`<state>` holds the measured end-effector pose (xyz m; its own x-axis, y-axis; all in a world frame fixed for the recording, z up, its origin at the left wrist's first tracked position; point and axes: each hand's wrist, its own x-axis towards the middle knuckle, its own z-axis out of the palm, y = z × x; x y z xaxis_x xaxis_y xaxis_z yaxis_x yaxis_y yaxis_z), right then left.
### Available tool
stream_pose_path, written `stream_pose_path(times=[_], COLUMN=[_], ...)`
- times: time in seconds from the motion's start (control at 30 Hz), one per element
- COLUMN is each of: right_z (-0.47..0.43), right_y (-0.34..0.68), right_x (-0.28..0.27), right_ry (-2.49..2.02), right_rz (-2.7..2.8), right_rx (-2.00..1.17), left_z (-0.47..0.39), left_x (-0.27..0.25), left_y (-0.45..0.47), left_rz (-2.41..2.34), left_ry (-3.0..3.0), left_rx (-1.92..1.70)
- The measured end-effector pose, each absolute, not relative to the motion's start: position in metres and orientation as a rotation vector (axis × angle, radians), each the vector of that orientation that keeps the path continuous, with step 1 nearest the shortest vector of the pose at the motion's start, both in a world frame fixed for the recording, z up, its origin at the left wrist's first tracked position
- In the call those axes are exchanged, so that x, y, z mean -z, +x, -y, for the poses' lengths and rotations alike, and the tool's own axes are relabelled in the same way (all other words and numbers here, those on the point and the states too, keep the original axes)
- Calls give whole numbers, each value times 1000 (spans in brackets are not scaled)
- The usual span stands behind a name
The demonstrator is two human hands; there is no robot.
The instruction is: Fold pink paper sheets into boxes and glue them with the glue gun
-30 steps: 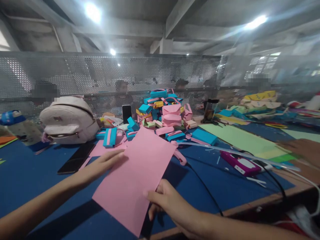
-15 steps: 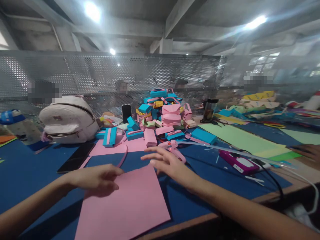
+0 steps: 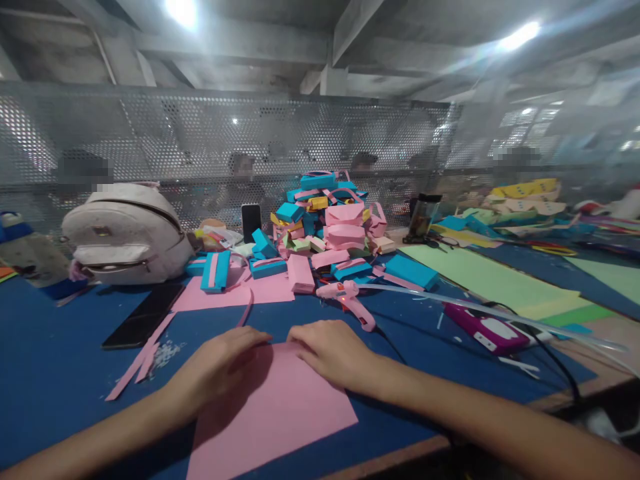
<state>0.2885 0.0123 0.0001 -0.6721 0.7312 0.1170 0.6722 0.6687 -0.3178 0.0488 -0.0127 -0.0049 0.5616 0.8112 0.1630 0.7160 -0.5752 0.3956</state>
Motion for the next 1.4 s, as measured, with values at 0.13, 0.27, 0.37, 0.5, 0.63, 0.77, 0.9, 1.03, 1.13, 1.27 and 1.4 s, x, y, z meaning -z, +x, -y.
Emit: stream_pose_path(times=[0.13,0.27,0.37,0.5,0.63,0.77,0.9,1.03,1.13,1.27,1.4], right_z=[-9,-6,-5,-4,-3,-2,3,8,9,9,10], right_y=[282,276,276,278,279,280,283,285,286,289,290], right_x=[16,30,37,40,44,48,40,25,20,21,21], right_ry=[-1015,-975,-922,-823,-813,-823,-842,-928,-963,-924,-941], right_rz=[2705,2699,2643,2600,2613,2664,2733,2799,2827,2806,2810], right_rx=[-115,-16,-38,-81,-69,-75,-224,-430,-504,-537,-569], left_z=[26,32,33,35,36,37,45,56,63,70,73], left_x=[25,34,37,36,32,36,39,33,31,30,31], left_y=[51,53,53,51,51,54,56,56,55,52,51], left_rz=[-1252,-1211,-1178,-1157,-1133,-1180,-1230,-1204,-1239,-1263,-1232], left_ry=[2616,2712,2781,2841,2899,2983,2993,2976,2942,2902,2922], left_rx=[-561,-568,-536,-524,-464,-431,-379,-283,-216,-167,-180])
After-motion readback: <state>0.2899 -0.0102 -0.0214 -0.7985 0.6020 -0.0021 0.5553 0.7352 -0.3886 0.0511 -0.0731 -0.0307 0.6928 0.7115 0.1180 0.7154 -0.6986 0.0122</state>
